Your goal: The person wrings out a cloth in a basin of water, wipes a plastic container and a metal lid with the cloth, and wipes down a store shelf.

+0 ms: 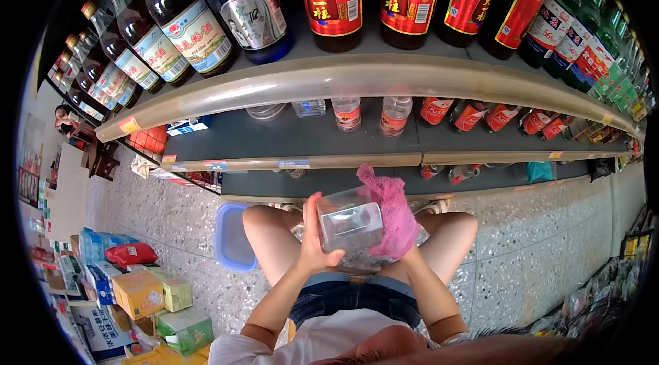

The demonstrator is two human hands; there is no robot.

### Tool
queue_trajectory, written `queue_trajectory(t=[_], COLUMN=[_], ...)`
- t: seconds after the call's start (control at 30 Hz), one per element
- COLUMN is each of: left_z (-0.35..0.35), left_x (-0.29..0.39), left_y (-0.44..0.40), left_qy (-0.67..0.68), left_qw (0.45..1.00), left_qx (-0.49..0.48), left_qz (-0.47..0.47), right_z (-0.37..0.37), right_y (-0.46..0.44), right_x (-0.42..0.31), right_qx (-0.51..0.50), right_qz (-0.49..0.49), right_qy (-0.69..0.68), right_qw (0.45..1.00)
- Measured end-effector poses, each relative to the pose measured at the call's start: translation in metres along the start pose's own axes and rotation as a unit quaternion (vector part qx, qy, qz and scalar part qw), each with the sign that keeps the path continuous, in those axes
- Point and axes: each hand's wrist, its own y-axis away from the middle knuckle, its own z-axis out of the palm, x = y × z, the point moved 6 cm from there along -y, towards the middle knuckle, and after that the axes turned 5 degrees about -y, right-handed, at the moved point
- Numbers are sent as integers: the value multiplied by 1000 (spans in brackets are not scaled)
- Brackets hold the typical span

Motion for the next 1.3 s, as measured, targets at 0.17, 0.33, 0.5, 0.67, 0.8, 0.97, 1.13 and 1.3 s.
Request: queue_trajectory(t=[0.17, 0.33, 0.5, 0.67, 0.8, 0.97, 1.13, 1.3], left_z=[-10, -6, -8, -39, -29, -21, -32, -47], left_x=[26, 43, 55, 51, -5, -16, -8, -10], left_y=[-8, -8, -5, -20, -4, 11, 11, 11], left_qy=[-242, -305, -282, -129, 131, -119, -237, -260], left_qw=[959, 902, 869, 969, 988, 991, 968, 962], left_qx=[-76, -219, -298, -31, 77, 63, 18, 18], left_qz=[124, 213, 276, 210, 27, 22, -79, -81], right_z=[5, 30, 36, 52, 69, 50, 54, 63], right_y=[10, 26, 30, 19, -2, -1, 0, 14], right_x=[21, 68, 71, 48, 31, 14, 19, 44], right_qx=[-44, -122, -196, -176, 12, 58, 2, 59], right_qz=[66, 304, 241, 161, 352, 88, -7, 19], right_qy=[-106, -406, -449, -541, -673, -474, -284, 21], right_qw=[991, 853, 838, 806, 650, 874, 959, 998])
